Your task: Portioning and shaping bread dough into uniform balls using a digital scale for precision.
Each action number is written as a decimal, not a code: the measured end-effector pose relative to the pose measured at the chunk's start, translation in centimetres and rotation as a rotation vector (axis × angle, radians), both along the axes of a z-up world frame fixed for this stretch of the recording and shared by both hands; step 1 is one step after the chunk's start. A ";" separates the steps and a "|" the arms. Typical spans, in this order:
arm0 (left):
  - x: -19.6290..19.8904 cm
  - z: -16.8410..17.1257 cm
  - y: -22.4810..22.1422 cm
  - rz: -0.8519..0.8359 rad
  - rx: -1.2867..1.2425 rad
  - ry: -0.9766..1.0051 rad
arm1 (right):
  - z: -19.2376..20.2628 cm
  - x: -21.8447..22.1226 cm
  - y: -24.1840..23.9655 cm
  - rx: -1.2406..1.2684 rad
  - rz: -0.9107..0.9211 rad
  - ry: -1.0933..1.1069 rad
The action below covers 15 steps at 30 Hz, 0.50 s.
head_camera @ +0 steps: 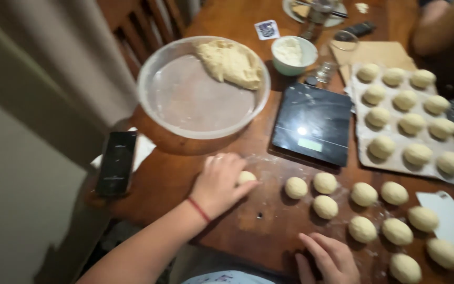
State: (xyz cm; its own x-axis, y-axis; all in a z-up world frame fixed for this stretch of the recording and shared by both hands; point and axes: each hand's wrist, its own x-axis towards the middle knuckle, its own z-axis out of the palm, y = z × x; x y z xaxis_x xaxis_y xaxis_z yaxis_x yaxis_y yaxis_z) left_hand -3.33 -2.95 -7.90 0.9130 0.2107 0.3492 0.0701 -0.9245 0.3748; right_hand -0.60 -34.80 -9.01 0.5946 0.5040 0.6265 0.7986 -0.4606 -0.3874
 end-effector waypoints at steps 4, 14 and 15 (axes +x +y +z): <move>-2.2 0.7 -1.7 -0.177 -0.129 -0.019 | 1.2 0.2 0.0 -0.021 0.022 -0.023; -1.8 0.4 -1.8 -0.124 -0.178 0.050 | 1.7 0.2 -0.1 -0.003 0.083 -0.001; -2.0 0.2 -1.5 -0.123 -0.212 0.040 | 1.5 0.3 -0.2 0.002 0.087 0.003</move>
State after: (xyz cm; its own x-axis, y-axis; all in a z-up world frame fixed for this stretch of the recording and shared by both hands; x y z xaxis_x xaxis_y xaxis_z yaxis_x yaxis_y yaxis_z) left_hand -5.29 -4.47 -7.66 0.9485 0.1615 0.2725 -0.0201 -0.8278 0.5606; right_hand -0.32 -34.98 -7.52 0.5501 0.5528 0.6260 0.8347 -0.3885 -0.3904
